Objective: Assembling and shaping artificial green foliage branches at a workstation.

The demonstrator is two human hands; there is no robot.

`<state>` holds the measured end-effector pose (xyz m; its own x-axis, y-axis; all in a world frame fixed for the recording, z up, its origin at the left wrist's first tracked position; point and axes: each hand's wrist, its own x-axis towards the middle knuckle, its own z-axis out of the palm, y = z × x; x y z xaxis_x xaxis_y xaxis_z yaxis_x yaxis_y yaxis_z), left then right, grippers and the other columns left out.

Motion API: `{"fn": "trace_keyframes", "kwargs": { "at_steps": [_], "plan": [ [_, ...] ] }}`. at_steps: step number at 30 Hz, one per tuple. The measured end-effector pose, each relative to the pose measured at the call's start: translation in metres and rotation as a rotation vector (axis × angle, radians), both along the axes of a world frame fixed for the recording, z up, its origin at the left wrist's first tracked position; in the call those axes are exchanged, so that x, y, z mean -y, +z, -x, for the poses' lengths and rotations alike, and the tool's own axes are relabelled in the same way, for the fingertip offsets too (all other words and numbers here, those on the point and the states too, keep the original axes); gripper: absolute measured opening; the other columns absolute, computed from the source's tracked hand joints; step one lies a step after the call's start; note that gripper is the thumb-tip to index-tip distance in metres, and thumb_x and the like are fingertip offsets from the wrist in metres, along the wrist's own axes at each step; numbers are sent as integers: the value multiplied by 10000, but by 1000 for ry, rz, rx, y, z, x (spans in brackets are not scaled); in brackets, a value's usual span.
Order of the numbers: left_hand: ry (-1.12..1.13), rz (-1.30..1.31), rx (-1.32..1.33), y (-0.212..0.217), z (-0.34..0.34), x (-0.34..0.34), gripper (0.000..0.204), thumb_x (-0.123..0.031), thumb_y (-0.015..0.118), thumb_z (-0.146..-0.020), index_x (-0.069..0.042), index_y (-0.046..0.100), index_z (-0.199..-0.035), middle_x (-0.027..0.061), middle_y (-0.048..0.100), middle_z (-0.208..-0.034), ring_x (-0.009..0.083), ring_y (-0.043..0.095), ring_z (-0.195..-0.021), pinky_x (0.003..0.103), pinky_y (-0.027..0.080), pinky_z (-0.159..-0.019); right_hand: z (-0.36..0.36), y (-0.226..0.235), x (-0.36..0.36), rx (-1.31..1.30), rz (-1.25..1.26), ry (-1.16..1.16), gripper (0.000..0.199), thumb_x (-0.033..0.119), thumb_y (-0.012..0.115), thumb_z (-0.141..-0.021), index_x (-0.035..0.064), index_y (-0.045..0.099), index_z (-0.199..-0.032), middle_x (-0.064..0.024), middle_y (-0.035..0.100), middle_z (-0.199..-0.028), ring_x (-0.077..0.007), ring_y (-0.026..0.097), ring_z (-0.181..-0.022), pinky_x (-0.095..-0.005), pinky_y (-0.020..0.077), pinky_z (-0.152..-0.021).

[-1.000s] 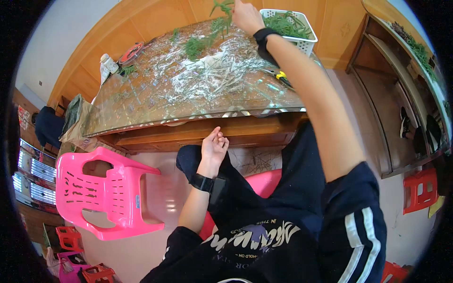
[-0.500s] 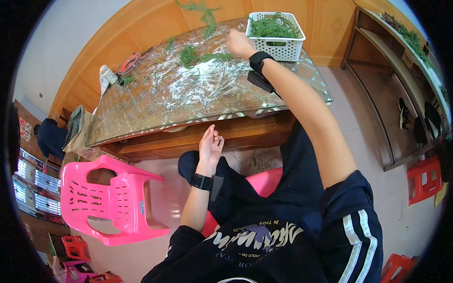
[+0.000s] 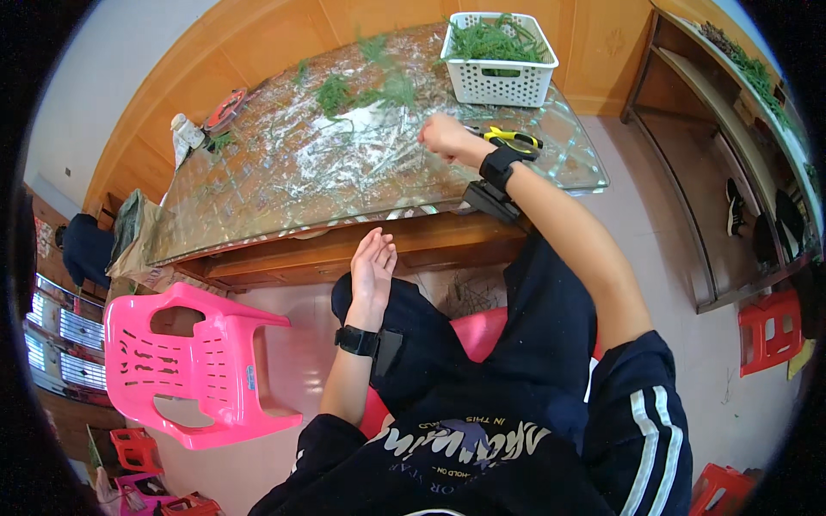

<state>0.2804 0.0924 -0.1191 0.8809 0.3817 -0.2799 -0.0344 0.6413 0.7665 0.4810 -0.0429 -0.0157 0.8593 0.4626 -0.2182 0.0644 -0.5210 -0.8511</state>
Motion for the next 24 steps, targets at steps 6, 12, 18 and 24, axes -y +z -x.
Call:
{"fn": "trace_keyframes", "kwargs": {
  "at_steps": [6, 12, 18, 24],
  "plan": [
    [-51, 169, 87, -14, -9, -13, 283, -276, 494, -900, -48, 519, -1066, 66, 585, -907, 154, 561, -843, 266, 459, -805, -14, -21, 12, 1082, -255, -326, 213, 136, 394, -896, 56, 587, -936, -147, 610, -743, -308, 577, -682, -379, 434, -603],
    [-49, 184, 89, -11, -13, -29, 375, -338, 423, -928, -11, 494, -1097, 85, 581, -918, 183, 554, -869, 314, 435, -859, -13, -60, 18, 798, -468, -267, 173, 132, 458, -878, 18, 577, -828, -22, 506, -616, -124, 448, -526, -248, 357, -470],
    [-191, 172, 132, 15, -9, -5, 379, -316, 404, -936, 3, 479, -1127, 101, 584, -933, 199, 548, -900, 316, 392, -906, 88, -49, 50, 380, -643, -121, 137, 171, 460, -913, 50, 508, -956, 22, 408, -597, -66, 385, -542, -224, 344, -484],
    [-396, -67, 132, 28, -7, 14, 406, -248, 432, -923, 24, 412, -1223, 145, 551, -1101, 217, 513, -1053, 307, 349, -950, 122, -84, 68, 317, -422, -32, 168, 152, 403, -915, 62, 528, -983, -87, 556, -624, -123, 538, -572, -256, 402, -521]
  ]
}}
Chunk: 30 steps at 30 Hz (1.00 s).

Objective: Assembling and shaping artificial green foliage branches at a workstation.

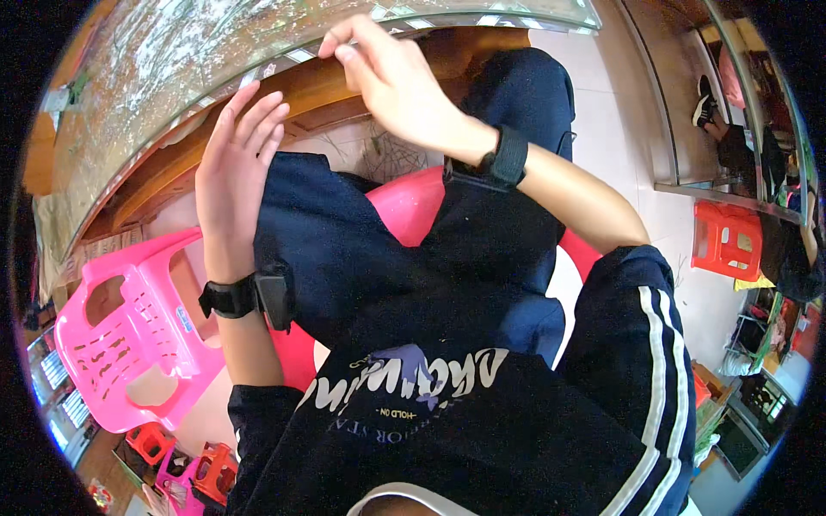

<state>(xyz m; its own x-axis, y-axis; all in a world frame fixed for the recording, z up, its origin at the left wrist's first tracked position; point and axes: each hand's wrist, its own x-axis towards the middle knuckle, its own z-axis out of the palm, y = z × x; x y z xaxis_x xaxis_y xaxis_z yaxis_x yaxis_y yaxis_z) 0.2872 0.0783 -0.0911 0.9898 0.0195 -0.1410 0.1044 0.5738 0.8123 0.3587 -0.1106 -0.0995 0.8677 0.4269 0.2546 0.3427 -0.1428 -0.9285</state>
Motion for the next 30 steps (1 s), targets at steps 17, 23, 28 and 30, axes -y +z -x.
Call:
{"fn": "trace_keyframes", "kwargs": {
  "at_steps": [17, 23, 28, 30],
  "plan": [
    [132, -441, 53, -7, -2, 4, 216, -28, 595, -815, 11, 542, -1021, 99, 617, -965, 151, 580, -938, 264, 426, -855, 28, -32, -14, -153, 108, 424, 83, 87, 467, -892, 13, 500, -873, -63, 551, -612, -143, 564, -514, -255, 444, -498],
    [162, -419, 54, -11, 0, 2, 163, -3, 577, -822, 2, 524, -976, 109, 606, -959, 166, 576, -902, 274, 440, -824, 28, -36, -15, -17, 161, 442, 144, 113, 511, -878, -11, 512, -807, -79, 554, -618, -160, 576, -531, -267, 460, -522],
    [180, -394, 60, -9, 0, 3, 157, -6, 611, -797, -7, 536, -935, 91, 623, -902, 143, 592, -839, 255, 449, -788, 28, -35, -13, 62, 207, 445, 170, 127, 521, -873, -19, 531, -786, -89, 567, -616, -184, 590, -548, -277, 468, -536],
    [179, -390, 62, -9, -1, 3, 158, -5, 610, -797, -6, 536, -937, 92, 625, -901, 140, 590, -829, 252, 449, -779, 27, -37, -13, 52, 221, 455, 174, 132, 524, -871, -19, 539, -785, -92, 573, -616, -188, 595, -555, -278, 469, -538]
  ]
}}
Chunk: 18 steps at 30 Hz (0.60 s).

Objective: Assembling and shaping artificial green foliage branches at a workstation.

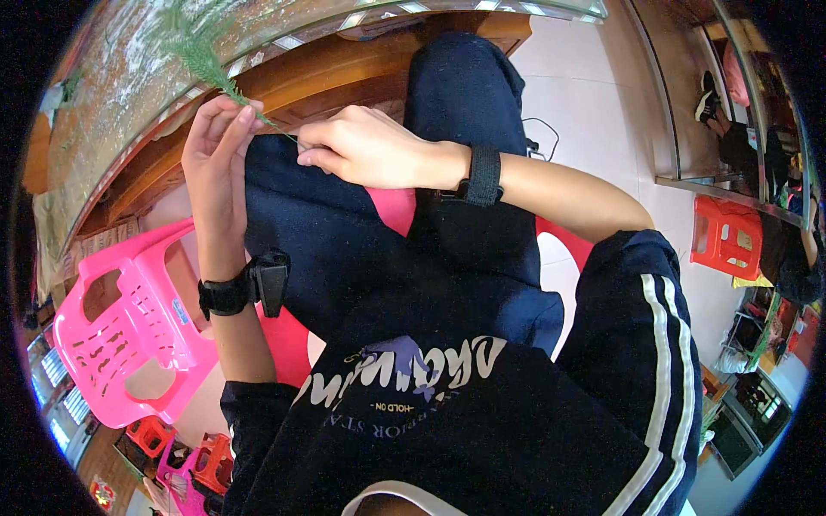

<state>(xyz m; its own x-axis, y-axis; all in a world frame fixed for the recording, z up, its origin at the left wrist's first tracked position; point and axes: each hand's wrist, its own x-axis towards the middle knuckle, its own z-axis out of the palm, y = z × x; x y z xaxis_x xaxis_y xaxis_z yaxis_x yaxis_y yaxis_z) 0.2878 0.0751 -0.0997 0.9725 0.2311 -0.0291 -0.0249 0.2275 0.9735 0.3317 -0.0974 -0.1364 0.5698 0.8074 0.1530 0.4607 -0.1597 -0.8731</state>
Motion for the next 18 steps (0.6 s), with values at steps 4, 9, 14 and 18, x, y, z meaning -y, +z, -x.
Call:
{"fn": "trace_keyframes", "kwargs": {
  "at_steps": [4, 9, 14, 18],
  "plan": [
    [23, 6, 4, 0, 1, -3, 157, -3, 608, -798, -6, 537, -938, 98, 631, -900, 133, 584, -804, 246, 448, -762, -1, -1, -1, -34, 40, 22, 185, 149, 530, -866, -16, 564, -789, -100, 587, -616, -196, 608, -575, -281, 472, -543],
    [49, 29, 28, 2, 1, -5, 158, 3, 599, -804, -3, 534, -948, 107, 631, -910, 135, 580, -801, 249, 448, -763, -2, -2, -1, -54, 67, 44, 190, 161, 528, -865, -11, 583, -807, -105, 593, -612, -201, 613, -582, -286, 474, -547],
    [80, 88, 54, 3, 1, -7, 167, 8, 589, -810, 1, 527, -965, 116, 626, -920, 139, 571, -817, 250, 444, -766, 0, -8, -2, -85, 89, 26, 230, 239, 539, -850, 30, 608, -786, -102, 610, -613, -261, 608, -597, -360, 462, -577],
    [65, 129, 77, 0, 1, -10, 172, 10, 585, -813, 1, 524, -972, 122, 621, -929, 140, 562, -818, 247, 440, -763, 0, -5, -1, -109, 164, 40, 246, 246, 530, -857, 25, 605, -782, -103, 609, -612, -263, 606, -593, -362, 462, -578]
  ]
}}
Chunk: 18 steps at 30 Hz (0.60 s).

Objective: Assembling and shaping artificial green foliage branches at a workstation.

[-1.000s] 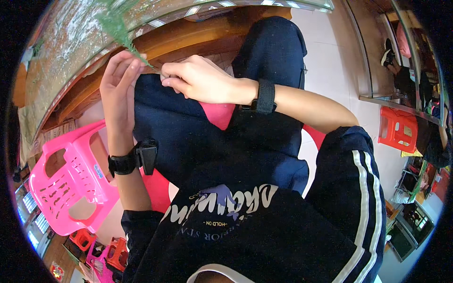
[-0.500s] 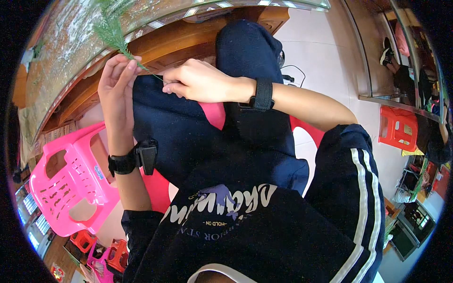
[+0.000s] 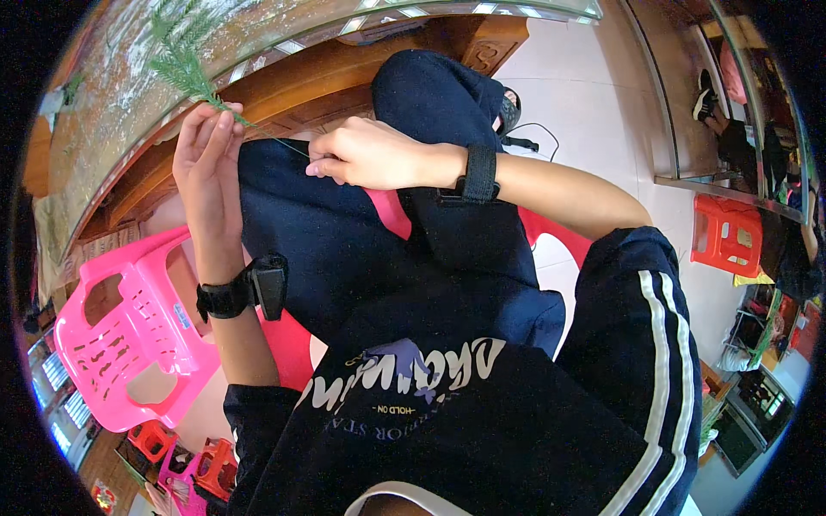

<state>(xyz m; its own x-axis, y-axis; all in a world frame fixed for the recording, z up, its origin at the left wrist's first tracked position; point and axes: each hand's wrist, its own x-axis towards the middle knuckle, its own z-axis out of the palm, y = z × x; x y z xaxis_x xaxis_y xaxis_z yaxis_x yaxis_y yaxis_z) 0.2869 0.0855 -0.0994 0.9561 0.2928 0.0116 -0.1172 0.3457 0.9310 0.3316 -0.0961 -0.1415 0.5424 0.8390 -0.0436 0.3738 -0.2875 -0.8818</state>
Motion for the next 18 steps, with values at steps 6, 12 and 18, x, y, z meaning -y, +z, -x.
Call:
{"fn": "trace_keyframes", "kwargs": {
  "at_steps": [6, 12, 18],
  "plan": [
    [-16, -3, 5, 0, 0, 2, 169, 11, 583, -815, -1, 524, -973, 125, 618, -929, 137, 555, -800, 245, 438, -752, -1, -5, 1, 15, -21, 27, 254, 229, 503, -874, 11, 594, -781, -99, 601, -610, -242, 600, -581, -340, 460, -566],
    [1, -3, 7, 3, 0, 3, 170, 7, 582, -819, -4, 522, -978, 122, 614, -932, 131, 545, -794, 241, 436, -743, -2, 0, 0, -68, -28, 58, 268, 207, 460, -908, -7, 589, -812, -64, 554, -578, -156, 572, -541, -273, 454, -532],
    [-14, 19, 25, 3, 0, 0, 171, 1, 584, -822, -6, 521, -981, 117, 610, -942, 127, 535, -778, 238, 435, -736, 1, -2, -1, -364, -140, 56, 295, 219, 427, -934, -4, 605, -860, -29, 534, -569, -98, 549, -543, -226, 450, -528]
  ]
}}
